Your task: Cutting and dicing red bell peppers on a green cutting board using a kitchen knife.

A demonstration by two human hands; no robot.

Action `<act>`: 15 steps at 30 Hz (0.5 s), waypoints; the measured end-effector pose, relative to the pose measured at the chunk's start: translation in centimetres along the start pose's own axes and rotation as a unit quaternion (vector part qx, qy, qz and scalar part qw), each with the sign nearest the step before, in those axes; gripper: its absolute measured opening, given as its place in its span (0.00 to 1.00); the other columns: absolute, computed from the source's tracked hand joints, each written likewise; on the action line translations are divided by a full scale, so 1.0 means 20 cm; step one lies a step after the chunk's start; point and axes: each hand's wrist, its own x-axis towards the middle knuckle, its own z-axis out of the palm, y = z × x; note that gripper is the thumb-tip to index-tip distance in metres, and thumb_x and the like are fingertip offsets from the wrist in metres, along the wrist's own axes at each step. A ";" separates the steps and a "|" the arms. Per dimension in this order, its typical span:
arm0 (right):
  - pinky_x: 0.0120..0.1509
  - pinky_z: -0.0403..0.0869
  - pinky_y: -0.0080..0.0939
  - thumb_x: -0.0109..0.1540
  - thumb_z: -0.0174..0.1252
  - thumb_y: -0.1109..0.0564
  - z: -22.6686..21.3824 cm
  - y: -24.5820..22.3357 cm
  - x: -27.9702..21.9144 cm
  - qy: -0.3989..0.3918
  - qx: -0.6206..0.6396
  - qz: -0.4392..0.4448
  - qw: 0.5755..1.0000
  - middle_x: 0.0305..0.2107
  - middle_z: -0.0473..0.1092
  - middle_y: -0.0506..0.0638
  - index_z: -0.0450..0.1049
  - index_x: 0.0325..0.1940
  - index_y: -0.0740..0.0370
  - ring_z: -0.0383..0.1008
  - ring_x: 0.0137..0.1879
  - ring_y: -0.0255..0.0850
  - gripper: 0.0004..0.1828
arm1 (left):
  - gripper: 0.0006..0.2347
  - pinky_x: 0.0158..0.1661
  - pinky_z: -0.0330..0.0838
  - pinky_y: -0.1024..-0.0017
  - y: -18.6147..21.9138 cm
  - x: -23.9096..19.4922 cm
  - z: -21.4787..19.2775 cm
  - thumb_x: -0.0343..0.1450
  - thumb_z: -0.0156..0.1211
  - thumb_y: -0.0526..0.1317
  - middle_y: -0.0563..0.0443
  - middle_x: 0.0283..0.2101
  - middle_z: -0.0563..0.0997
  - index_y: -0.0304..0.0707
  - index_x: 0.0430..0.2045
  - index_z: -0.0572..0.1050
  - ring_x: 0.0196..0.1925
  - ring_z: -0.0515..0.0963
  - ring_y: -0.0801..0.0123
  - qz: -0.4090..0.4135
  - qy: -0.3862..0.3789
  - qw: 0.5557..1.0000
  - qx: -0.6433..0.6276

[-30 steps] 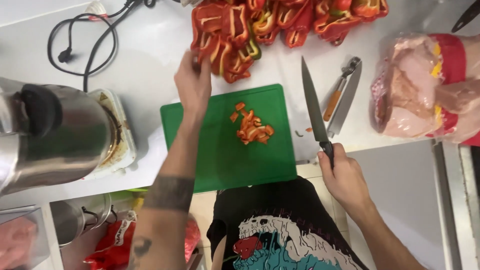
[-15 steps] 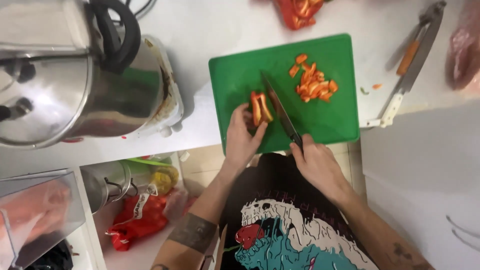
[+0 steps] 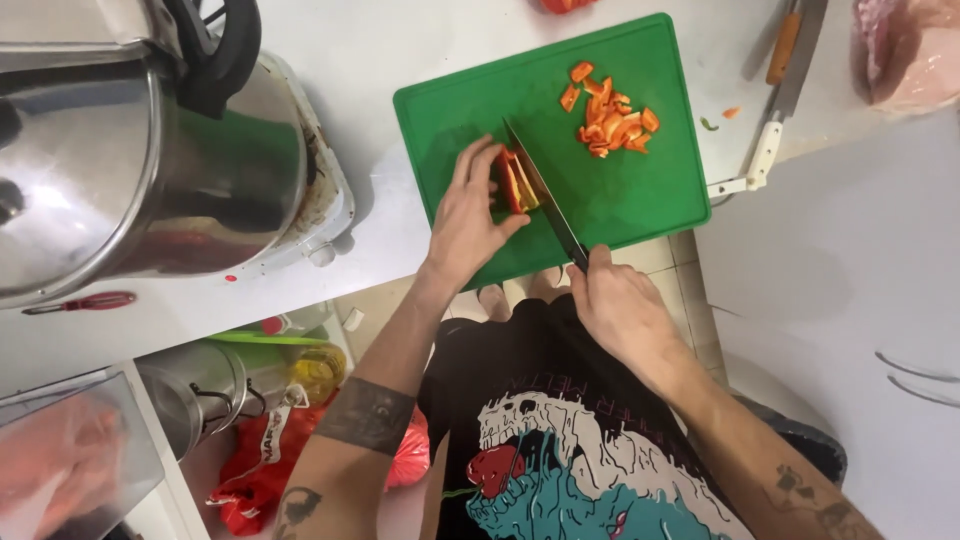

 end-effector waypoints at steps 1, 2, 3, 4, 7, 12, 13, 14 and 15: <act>0.54 0.88 0.77 0.86 0.44 0.38 0.00 -0.01 0.00 0.000 0.001 0.002 1.000 0.36 0.85 0.76 0.75 0.58 0.66 0.92 0.51 0.80 0.28 | 0.51 0.66 0.92 0.48 -0.01 0.01 0.00 0.65 0.97 0.36 0.31 0.85 0.66 0.35 0.86 0.66 0.65 0.92 0.36 0.000 -0.002 1.000 0.000; 0.54 0.88 0.76 0.86 0.43 0.39 -0.01 -0.02 -0.01 -0.002 -0.005 0.000 1.000 0.36 0.86 0.76 0.75 0.58 0.66 0.92 0.51 0.79 0.28 | 0.53 0.70 0.90 0.48 -0.03 0.03 0.00 0.65 0.98 0.37 0.34 0.85 0.68 0.37 0.88 0.65 0.70 0.90 0.37 0.011 -0.012 1.000 0.026; 0.54 0.89 0.75 0.86 0.42 0.40 -0.01 -0.03 -0.01 -0.003 -0.012 -0.001 1.000 0.36 0.86 0.75 0.75 0.59 0.66 0.93 0.50 0.78 0.27 | 0.55 0.73 0.88 0.48 -0.04 0.04 -0.01 0.65 0.98 0.39 0.37 0.85 0.69 0.39 0.90 0.64 0.75 0.87 0.37 0.021 -0.020 0.998 0.053; 0.54 0.89 0.75 0.86 0.42 0.40 -0.01 -0.03 0.00 -0.003 -0.011 0.000 1.000 0.36 0.86 0.75 0.75 0.59 0.66 0.93 0.50 0.78 0.27 | 0.55 0.73 0.88 0.48 -0.06 0.05 0.01 0.65 0.98 0.39 0.37 0.85 0.69 0.39 0.90 0.64 0.75 0.87 0.37 0.022 -0.022 0.998 0.052; 0.52 0.90 0.73 0.87 0.43 0.40 0.01 -0.04 0.02 -0.010 -0.038 0.001 0.999 0.36 0.86 0.74 0.75 0.60 0.67 0.93 0.49 0.76 0.28 | 0.53 0.83 0.76 0.49 -0.13 0.06 0.04 0.64 1.00 0.45 0.42 0.84 0.72 0.41 0.88 0.70 0.85 0.79 0.40 0.042 -0.019 0.994 0.101; 0.55 0.89 0.80 0.87 0.41 0.41 0.09 -0.03 0.13 -0.009 -0.081 -0.017 0.997 0.38 0.85 0.73 0.73 0.67 0.75 0.93 0.51 0.77 0.31 | 0.49 0.84 0.75 0.53 -0.14 0.08 0.07 0.64 0.99 0.45 0.42 0.82 0.73 0.38 0.84 0.74 0.85 0.78 0.41 0.066 -0.011 0.990 0.123; 0.55 0.89 0.80 0.87 0.41 0.41 0.11 -0.02 0.16 -0.010 -0.080 -0.017 0.997 0.38 0.85 0.73 0.73 0.67 0.75 0.93 0.51 0.77 0.31 | 0.49 0.84 0.75 0.53 -0.15 0.08 0.09 0.64 0.99 0.45 0.42 0.82 0.73 0.38 0.84 0.74 0.85 0.78 0.41 0.066 -0.012 0.990 0.122; 0.53 0.88 0.81 0.86 0.41 0.41 0.13 -0.02 0.18 -0.014 -0.088 -0.017 0.996 0.38 0.85 0.73 0.73 0.67 0.76 0.93 0.50 0.77 0.31 | 0.49 0.85 0.75 0.53 -0.15 0.07 0.10 0.63 1.00 0.46 0.41 0.82 0.74 0.37 0.83 0.75 0.85 0.78 0.40 0.070 -0.005 0.989 0.134; 0.52 0.88 0.82 0.86 0.41 0.41 0.14 -0.01 0.21 -0.017 -0.097 -0.016 0.995 0.37 0.85 0.72 0.73 0.67 0.77 0.93 0.50 0.77 0.32 | 0.50 0.85 0.75 0.52 -0.15 0.08 0.11 0.63 1.00 0.46 0.40 0.81 0.74 0.36 0.83 0.75 0.85 0.78 0.40 0.076 0.003 0.987 0.144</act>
